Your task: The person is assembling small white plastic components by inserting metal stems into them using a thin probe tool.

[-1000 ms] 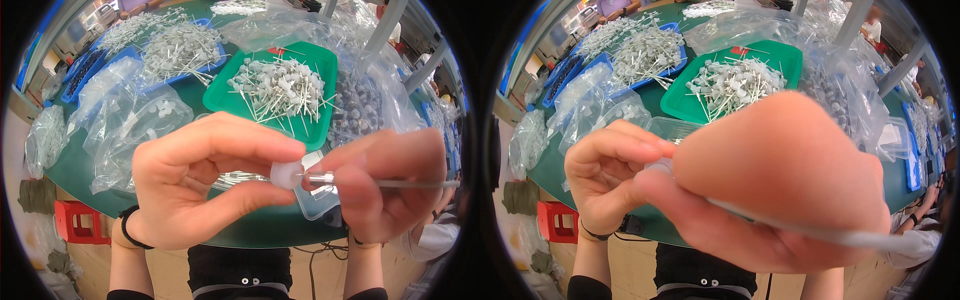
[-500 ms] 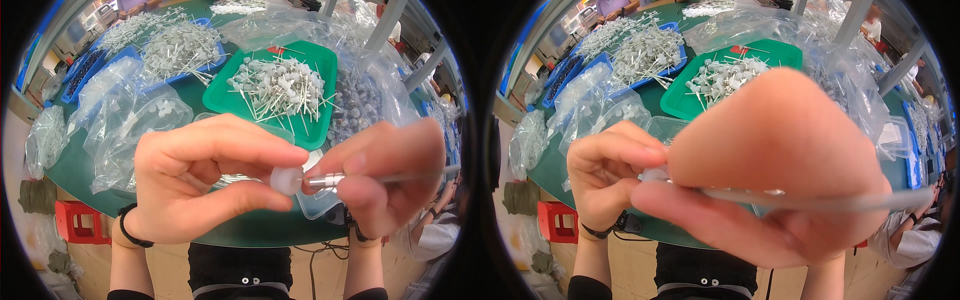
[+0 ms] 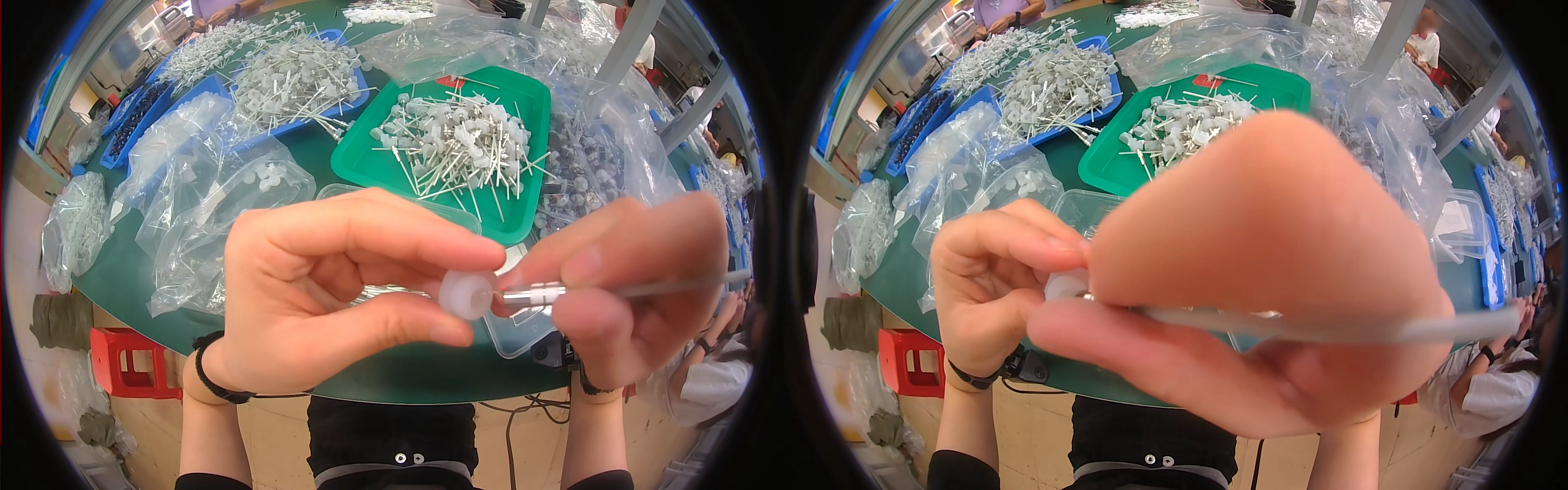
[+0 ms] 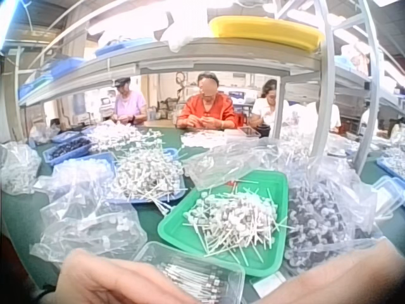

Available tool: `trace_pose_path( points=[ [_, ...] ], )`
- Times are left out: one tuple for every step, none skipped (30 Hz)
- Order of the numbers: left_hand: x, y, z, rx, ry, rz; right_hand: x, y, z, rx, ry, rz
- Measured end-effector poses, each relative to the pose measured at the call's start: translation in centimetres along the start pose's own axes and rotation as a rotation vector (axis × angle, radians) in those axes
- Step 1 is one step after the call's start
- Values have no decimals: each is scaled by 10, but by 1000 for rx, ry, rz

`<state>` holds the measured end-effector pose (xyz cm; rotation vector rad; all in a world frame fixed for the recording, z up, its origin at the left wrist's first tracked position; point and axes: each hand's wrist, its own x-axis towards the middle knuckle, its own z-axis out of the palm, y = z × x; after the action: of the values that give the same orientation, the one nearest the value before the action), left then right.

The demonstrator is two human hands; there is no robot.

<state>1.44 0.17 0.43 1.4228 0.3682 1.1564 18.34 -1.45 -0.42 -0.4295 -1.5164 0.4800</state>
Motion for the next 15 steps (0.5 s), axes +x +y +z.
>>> trace_pose_path(
  points=[
    [0, -2, -2, 58, -9, 27, 3, 0, -1, -72, -52, -17],
    [0, -4, -5, 118, -15, 55, 5, -1, -4, -129, -99, -7],
    [1, -6, -9, 195, -35, 89, 6, -2, -6, -183, -147, -1],
    [2, -5, -9, 235, -52, 111, 9, -9, -12, -238, -190, 27],
    [2, -4, -10, 276, -68, 134, 10, -12, -12, -242, -197, 31],
    [3, -4, -10, 290, -72, 136, 12, -14, -13, -246, -203, 35],
    [3, -4, -10, 311, -76, 130, 12, -12, -8, -194, -171, 17],
    [3, -4, -10, 332, -80, 123, 12, -11, -9, -197, -171, 23],
    [4, -4, -10, 355, -88, 113, 11, -10, -9, -201, -171, 28],
    [4, -3, -10, 380, -93, 104, 11, -13, -13, -257, -203, 56],
    [4, -2, -9, 375, -87, 87, 13, -15, -13, -298, -238, 78],
    [3, -2, -8, 368, -81, 70, 15, -17, -14, -340, -273, 100],
    [3, -2, -6, 359, -78, 56, 19, -21, -15, -370, -310, 114],
    [4, -2, -4, 354, -81, 59, 21, -23, -16, -383, -329, 142],
    [4, -2, -3, 347, -86, 62, 22, -27, -16, -399, -349, 170]
  ],
)
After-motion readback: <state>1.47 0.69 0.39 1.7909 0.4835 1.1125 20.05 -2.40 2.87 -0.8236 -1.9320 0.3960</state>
